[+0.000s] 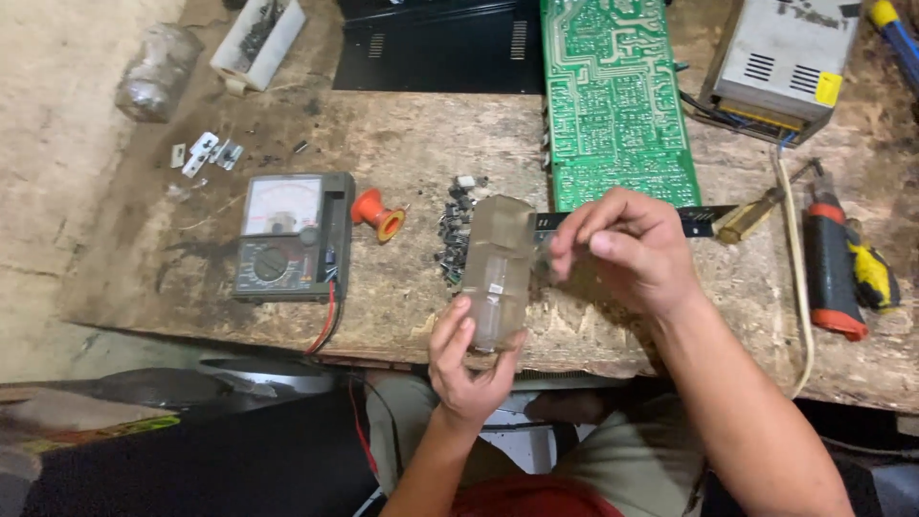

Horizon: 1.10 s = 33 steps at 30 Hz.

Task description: The person uses a multimeter to test a small electronic component, then places it on the table. They pick up a clear plastic compartment box and begin sorting small electronic components from a pile on the table into the box's compartments.

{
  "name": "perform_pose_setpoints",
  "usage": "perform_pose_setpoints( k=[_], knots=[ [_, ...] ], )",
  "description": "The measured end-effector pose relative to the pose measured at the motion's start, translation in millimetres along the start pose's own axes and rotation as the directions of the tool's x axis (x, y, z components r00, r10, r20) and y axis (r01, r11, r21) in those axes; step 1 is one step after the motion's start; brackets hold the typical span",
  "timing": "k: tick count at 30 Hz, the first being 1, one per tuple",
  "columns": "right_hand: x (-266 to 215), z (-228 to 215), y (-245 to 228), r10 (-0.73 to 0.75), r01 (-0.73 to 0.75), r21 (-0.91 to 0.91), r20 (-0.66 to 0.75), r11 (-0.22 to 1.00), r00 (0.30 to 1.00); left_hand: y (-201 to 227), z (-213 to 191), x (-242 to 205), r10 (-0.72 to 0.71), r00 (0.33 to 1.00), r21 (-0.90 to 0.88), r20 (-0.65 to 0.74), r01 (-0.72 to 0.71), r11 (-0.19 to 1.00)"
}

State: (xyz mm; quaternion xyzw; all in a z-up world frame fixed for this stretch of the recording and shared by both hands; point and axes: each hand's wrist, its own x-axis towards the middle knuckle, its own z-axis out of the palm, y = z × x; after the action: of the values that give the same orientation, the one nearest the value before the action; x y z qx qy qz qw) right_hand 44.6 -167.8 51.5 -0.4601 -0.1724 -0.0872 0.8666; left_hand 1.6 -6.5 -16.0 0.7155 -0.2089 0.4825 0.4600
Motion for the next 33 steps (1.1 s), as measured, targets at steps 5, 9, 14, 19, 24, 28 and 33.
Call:
perform_pose_setpoints(
  k=[5,9,14,19,24,28,33],
  knots=[
    [-3.8,-8.4,-0.4,0.063,-0.058,0.215,-0.019,0.975,0.998,1.1,0.2,-1.5,-0.024,1.0,0.005,0.008,0.024,1.0],
    [-2.9,-4.5,-5.6,0.051,-0.048,0.27,-0.003,0.962,0.999,0.1,-0.1,-1.8,-0.019,0.999,-0.012,0.044,0.019,1.0],
    [-1.3,-3.1,-8.1,0.022,-0.029,0.276,0.031,0.961,0.999,-0.2,0.6,-2.1,-0.012,0.999,-0.01,0.044,0.012,1.0],
    [-2.0,0.4,-8.8,0.012,-0.011,0.269,0.0,0.963,1.0,0.7,-0.3,-2.7,-0.016,0.998,-0.001,0.056,0.016,1.0],
    [-2.7,-4.3,-6.7,-0.002,0.007,0.261,-0.021,0.965,1.0,-2.8,-0.6,-6.7,-0.014,0.998,-0.025,0.059,0.016,1.0],
    [-3.5,-11.2,-4.2,-0.006,0.011,0.289,-0.019,0.957,1.0,-0.9,-0.4,-3.9,-0.009,0.998,-0.024,0.055,0.011,1.0],
    [-3.6,-20.4,-4.1,0.015,-0.013,0.366,-0.004,0.93,1.0,0.0,-0.4,-0.9,0.0,0.998,-0.026,0.065,0.001,1.0]
  ],
)
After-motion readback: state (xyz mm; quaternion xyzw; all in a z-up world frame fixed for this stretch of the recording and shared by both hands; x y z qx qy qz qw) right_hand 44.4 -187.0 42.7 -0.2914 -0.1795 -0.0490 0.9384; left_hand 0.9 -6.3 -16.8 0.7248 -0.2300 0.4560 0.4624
